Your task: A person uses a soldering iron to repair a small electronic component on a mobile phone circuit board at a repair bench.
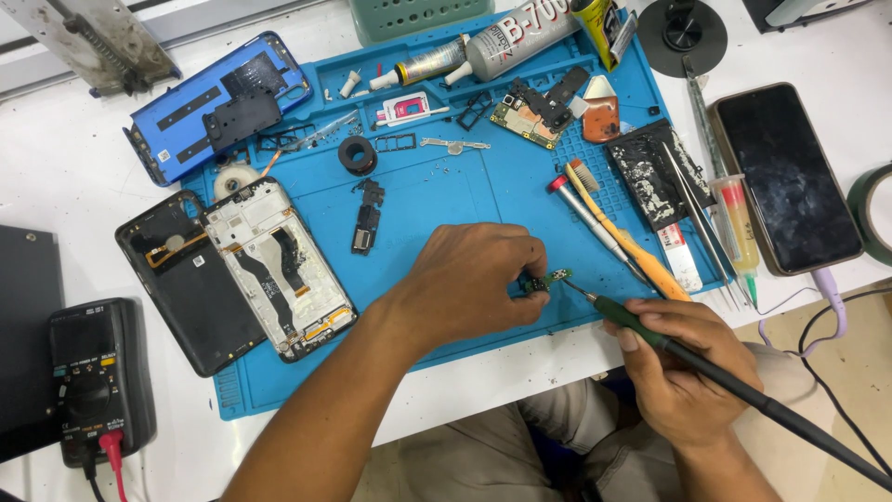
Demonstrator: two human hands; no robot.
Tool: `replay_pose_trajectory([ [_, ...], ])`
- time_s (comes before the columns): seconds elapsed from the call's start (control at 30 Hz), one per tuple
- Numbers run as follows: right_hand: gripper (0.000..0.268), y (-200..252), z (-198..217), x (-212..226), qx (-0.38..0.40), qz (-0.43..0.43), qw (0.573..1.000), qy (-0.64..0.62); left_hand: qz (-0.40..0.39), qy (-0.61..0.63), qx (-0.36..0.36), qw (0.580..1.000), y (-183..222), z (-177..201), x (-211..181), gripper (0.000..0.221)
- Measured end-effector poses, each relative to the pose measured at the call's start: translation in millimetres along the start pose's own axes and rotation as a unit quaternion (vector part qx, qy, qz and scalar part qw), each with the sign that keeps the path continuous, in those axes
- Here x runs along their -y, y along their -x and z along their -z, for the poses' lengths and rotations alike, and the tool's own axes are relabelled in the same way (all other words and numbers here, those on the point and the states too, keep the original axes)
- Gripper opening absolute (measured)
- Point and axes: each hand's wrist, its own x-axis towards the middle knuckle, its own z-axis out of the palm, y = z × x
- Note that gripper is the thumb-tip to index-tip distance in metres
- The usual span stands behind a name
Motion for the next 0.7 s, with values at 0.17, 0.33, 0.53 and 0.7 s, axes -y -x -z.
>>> replay_pose_trajectory([
  [0.17, 0.017, -2, 2, 0, 0.001, -0.003, 1.000, -0.003, -0.021, 0.003, -0.023, 1.000, 0, -6, 4, 0.016],
  [0.33, 0.018, -7, 4, 2, -0.001, 0.000, 1.000, -0.005, -0.019, -0.002, -0.014, 1.000, -2, -4, 2, 0.018],
  [0.53, 0.017, -11, 3, 2, -0.003, 0.019, 1.000, -0.022, -0.016, 0.010, -0.032, 0.999, -1, -6, 2, 0.021],
  [0.7, 0.018, -11, 4, 2, 0.001, 0.032, 0.999, -0.023, -0.016, 0.017, -0.030, 0.999, -1, -5, 0, 0.020],
])
